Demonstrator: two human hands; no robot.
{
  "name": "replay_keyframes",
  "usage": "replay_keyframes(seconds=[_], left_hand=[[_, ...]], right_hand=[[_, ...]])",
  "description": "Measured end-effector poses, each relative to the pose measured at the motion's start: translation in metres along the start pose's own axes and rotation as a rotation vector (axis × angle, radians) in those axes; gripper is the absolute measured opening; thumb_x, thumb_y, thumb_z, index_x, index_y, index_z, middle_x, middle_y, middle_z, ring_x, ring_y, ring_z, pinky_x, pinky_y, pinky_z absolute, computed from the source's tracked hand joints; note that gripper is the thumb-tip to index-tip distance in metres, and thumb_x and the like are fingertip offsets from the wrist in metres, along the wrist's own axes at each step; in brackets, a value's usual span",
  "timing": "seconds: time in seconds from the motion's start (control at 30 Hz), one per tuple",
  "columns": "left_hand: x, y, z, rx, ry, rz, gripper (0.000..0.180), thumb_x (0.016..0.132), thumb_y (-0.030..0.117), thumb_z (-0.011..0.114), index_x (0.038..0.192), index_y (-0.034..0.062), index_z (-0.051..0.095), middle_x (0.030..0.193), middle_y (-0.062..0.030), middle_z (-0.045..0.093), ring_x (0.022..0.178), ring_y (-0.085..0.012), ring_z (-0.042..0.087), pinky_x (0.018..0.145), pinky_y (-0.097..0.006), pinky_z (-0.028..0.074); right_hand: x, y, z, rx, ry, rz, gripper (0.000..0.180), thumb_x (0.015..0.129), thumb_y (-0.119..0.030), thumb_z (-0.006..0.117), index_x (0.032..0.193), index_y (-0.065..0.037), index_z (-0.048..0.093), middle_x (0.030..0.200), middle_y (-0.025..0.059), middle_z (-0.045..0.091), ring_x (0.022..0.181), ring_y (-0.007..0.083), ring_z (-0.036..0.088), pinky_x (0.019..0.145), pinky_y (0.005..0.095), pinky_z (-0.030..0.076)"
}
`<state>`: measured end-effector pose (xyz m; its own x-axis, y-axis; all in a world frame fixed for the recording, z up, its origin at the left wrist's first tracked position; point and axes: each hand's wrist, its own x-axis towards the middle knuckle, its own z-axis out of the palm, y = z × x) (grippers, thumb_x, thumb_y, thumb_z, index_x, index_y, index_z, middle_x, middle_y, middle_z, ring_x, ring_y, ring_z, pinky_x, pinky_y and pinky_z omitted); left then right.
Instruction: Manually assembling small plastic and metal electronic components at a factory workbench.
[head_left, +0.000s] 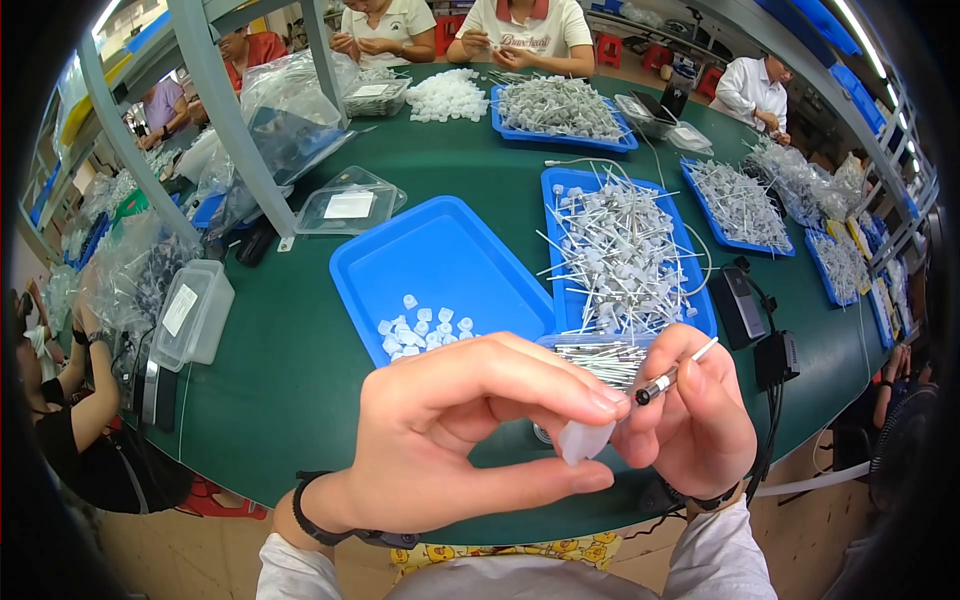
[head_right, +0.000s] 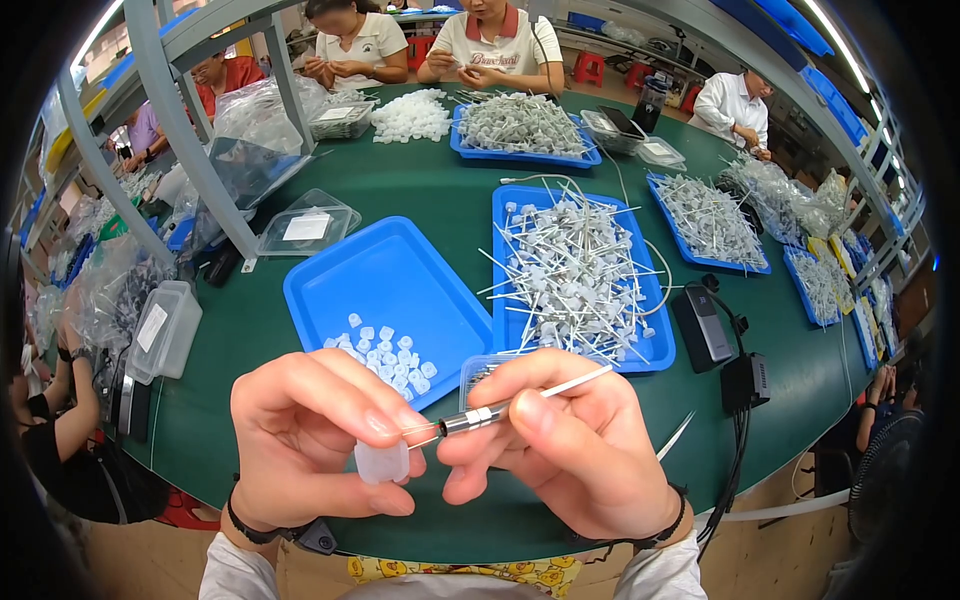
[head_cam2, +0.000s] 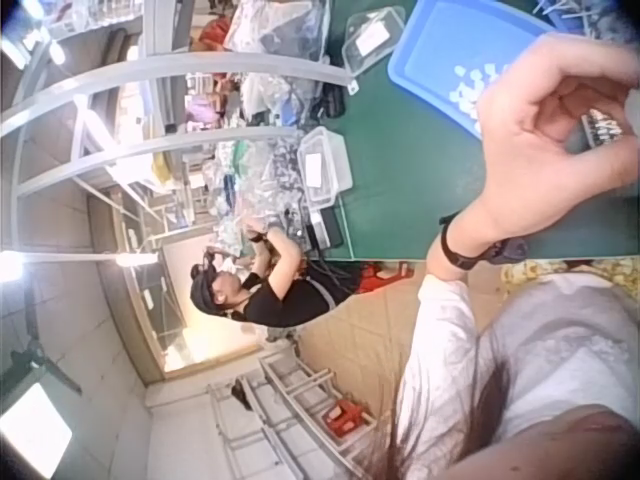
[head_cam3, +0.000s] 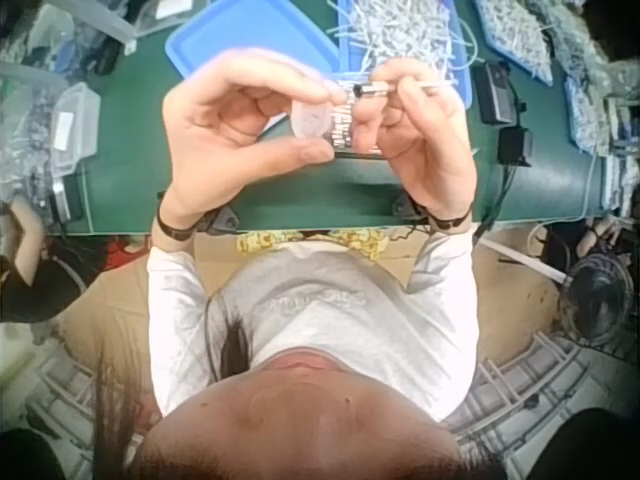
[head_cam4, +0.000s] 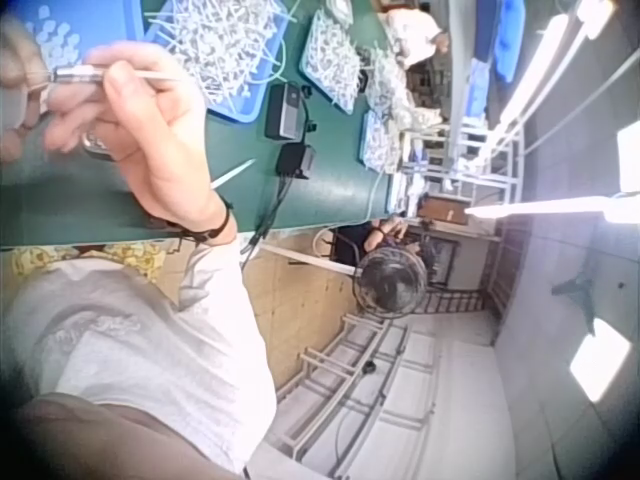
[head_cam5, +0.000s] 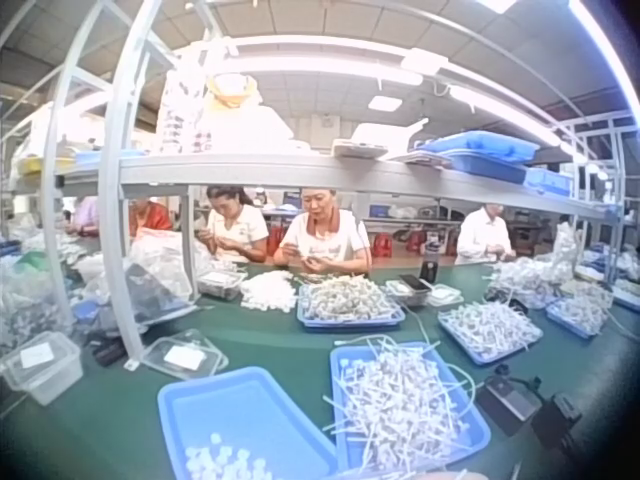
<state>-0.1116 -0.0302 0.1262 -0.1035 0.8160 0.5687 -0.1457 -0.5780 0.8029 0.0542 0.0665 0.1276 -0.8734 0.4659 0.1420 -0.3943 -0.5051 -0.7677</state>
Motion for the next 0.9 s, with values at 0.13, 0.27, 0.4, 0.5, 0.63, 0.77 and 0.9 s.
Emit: replay_keyframes(seconds=[0.13, 0.27, 0.4, 0.5, 0.63, 0.77, 0.9], left_hand=[[0.000, -0.001, 0.001, -0.071, 0.056, -0.053, 0.041, 0.057, -0.016, 0.071, 0.090, -0.0022, 0.052, 0.092, -0.0186, 0.056, 0.081, -0.0223, 0.061, 0.066, -0.030, 0.054], [0.002, -0.005, -0.001, -0.090, 0.067, -0.072, 0.042, 0.057, -0.016, 0.071, 0.091, -0.0016, 0.052, 0.091, -0.0179, 0.056, 0.076, -0.0195, 0.060, 0.064, -0.029, 0.052], [0.004, -0.005, -0.002, -0.040, 0.086, -0.120, 0.037, 0.059, -0.015, 0.070, 0.090, -0.0014, 0.055, 0.088, -0.0118, 0.053, 0.074, -0.0175, 0.057, 0.064, -0.027, 0.049], [0.003, -0.008, -0.004, -0.022, 0.105, -0.161, 0.027, 0.063, -0.014, 0.067, 0.087, -0.0017, 0.060, 0.087, -0.0063, 0.050, 0.077, -0.0149, 0.053, 0.067, -0.025, 0.045], [0.003, -0.013, -0.005, -0.076, 0.193, -0.331, 0.025, 0.067, -0.013, 0.065, 0.089, -0.0018, 0.062, 0.085, -0.0035, 0.049, 0.079, -0.0105, 0.048, 0.073, -0.023, 0.041], [0.000, -0.012, -0.007, -0.145, 0.315, -0.460, 0.025, 0.074, -0.006, 0.061, 0.099, -0.0037, 0.059, 0.089, -0.0040, 0.050, 0.081, -0.0104, 0.049, 0.074, -0.024, 0.040], [0.003, -0.007, -0.010, -0.293, 0.341, -0.494, 0.028, 0.085, 0.007, 0.052, 0.109, -0.0073, 0.052, 0.099, -0.0052, 0.052, 0.087, -0.0103, 0.049, 0.079, -0.024, 0.039]], right_hand=[[0.001, -0.002, -0.001, 0.018, 0.009, -0.087, 0.023, 0.089, -0.015, 0.045, 0.103, 0.003, 0.048, 0.086, 0.0218, 0.062, 0.073, 0.0293, 0.063, 0.068, 0.0375, 0.050], [0.002, -0.006, -0.001, -0.101, 0.028, -0.198, 0.023, 0.087, -0.013, 0.047, 0.100, 0.006, 0.048, 0.082, 0.0249, 0.061, 0.069, 0.0297, 0.063, 0.062, 0.0383, 0.052], [-0.001, -0.009, 0.005, -0.197, 0.065, -0.262, 0.019, 0.084, -0.008, 0.051, 0.095, 0.007, 0.050, 0.080, 0.0262, 0.060, 0.068, 0.0307, 0.063, 0.060, 0.0406, 0.053], [-0.004, -0.009, 0.007, -0.330, 0.076, -0.268, 0.017, 0.084, -0.006, 0.051, 0.093, 0.008, 0.050, 0.080, 0.0259, 0.060, 0.069, 0.0307, 0.063, 0.060, 0.0406, 0.053], [-0.010, -0.008, 0.011, -0.392, 0.133, -0.294, 0.014, 0.083, -0.002, 0.051, 0.091, 0.009, 0.051, 0.081, 0.0257, 0.060, 0.070, 0.0306, 0.063, 0.063, 0.0397, 0.053], [-0.007, -0.006, 0.013, -0.515, 0.124, -0.302, 0.014, 0.082, 0.000, 0.051, 0.092, 0.010, 0.051, 0.083, 0.0244, 0.059, 0.072, 0.0289, 0.063, 0.064, 0.0384, 0.053], [-0.004, -0.002, 0.013, -0.597, 0.210, -0.397, 0.011, 0.080, 0.003, 0.048, 0.090, 0.009, 0.051, 0.082, 0.0188, 0.058, 0.070, 0.0240, 0.061, 0.059, 0.0333, 0.052]])
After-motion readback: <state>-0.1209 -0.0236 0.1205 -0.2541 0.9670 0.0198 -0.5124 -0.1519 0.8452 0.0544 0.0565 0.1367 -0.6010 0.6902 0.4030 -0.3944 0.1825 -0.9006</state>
